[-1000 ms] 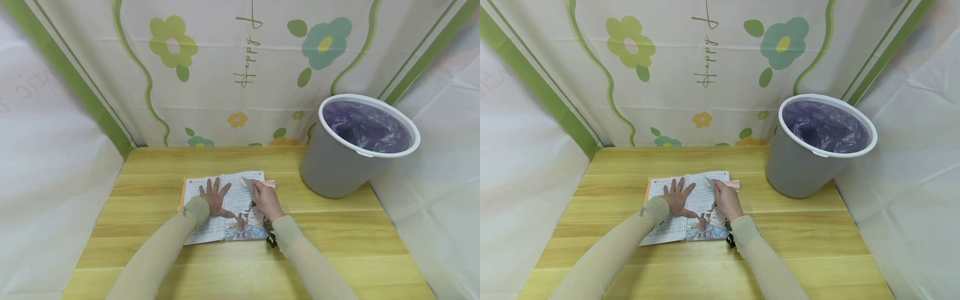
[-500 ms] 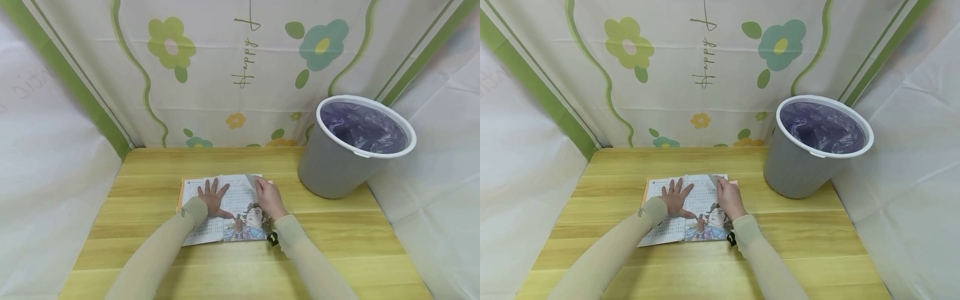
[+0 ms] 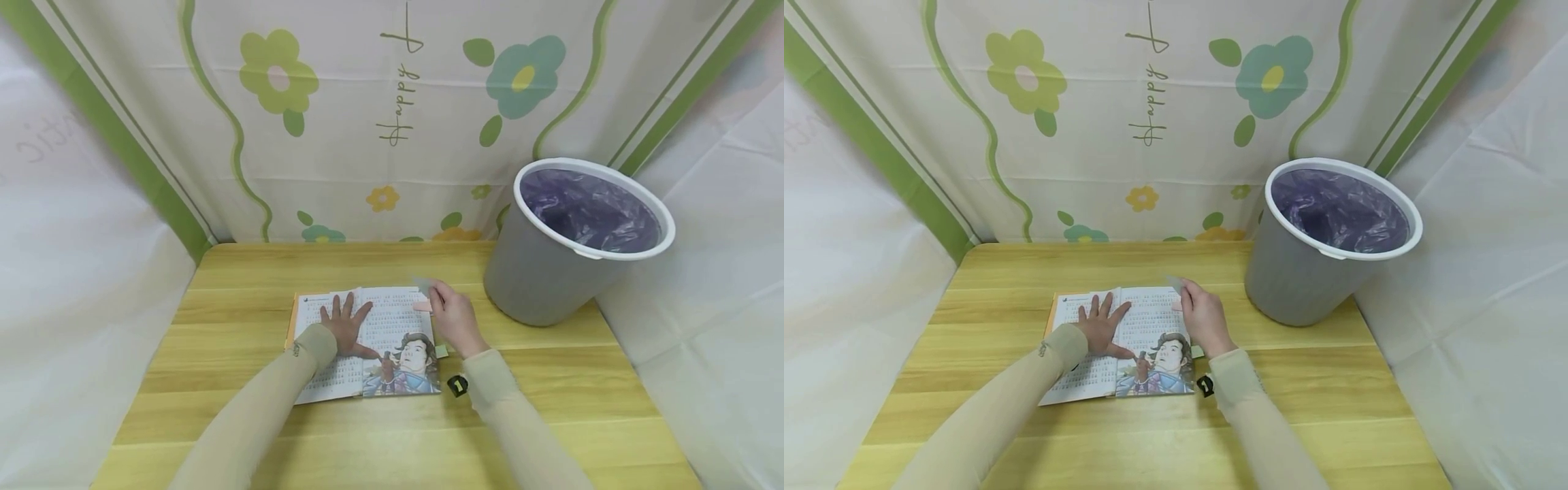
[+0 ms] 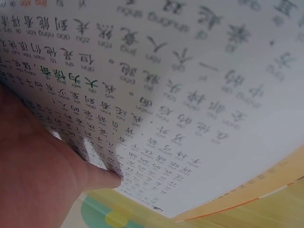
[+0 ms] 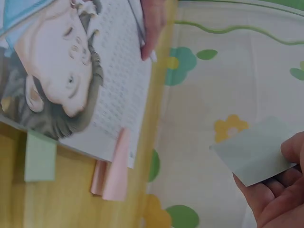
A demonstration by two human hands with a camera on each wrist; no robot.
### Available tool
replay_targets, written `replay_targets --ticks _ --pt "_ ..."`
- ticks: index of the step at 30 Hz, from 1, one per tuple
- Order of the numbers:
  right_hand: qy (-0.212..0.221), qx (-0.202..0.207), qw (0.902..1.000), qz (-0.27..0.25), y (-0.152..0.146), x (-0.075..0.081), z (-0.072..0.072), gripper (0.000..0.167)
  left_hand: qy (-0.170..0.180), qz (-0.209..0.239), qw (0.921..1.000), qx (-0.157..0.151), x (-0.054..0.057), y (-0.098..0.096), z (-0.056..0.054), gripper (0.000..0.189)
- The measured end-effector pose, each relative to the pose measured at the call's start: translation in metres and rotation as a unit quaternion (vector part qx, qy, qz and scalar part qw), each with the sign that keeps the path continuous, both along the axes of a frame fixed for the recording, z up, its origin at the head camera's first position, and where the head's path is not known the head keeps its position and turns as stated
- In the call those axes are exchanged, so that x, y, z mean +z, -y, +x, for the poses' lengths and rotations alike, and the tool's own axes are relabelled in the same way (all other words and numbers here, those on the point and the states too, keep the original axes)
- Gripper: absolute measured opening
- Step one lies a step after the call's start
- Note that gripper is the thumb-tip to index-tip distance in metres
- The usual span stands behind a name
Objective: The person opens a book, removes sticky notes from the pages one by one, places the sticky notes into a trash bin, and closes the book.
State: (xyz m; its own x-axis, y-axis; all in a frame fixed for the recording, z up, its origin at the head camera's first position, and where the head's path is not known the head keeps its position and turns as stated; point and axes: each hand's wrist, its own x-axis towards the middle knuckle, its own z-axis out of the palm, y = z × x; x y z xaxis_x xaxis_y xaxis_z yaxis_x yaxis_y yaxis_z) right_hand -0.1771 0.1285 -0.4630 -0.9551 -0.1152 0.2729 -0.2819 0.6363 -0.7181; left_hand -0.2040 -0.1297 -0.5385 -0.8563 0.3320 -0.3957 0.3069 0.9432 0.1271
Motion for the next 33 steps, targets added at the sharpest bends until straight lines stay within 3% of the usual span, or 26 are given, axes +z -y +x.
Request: replay_targets --ticks 6,14,18,23,28,33 --pt "-0.070 0.003 0.9975 0.000 -0.016 0.023 0.003 0.031 -0.006 -0.007 1.0000 -0.001 -0.001 0.001 0.000 0.126" --pt "-0.185 -0.003 0.9826 0.015 -0.038 0.058 0.008 0.025 0.002 -0.006 1.0000 -0.004 0.006 -0.001 0.002 0.124" --pt "-0.239 -0.003 0.9708 0.015 -0.050 0.077 0.010 0.024 0.002 -0.002 1.0000 -0.004 0.008 0.001 0.004 0.123" --pt "-0.310 -0.018 0.9504 0.007 -0.065 0.102 0.008 0.024 0.004 -0.004 1.0000 -0.005 0.019 -0.001 0.008 0.120" --pt "-0.337 -0.049 0.9402 -0.007 -0.081 0.125 0.008 0.024 -0.002 -0.005 0.9999 -0.008 0.021 -0.001 0.010 0.119" --pt "-0.339 -0.084 0.9367 0.024 -0.102 0.146 0.010 0.024 -0.002 -0.002 1.0000 -0.009 0.019 -0.001 0.011 0.120"
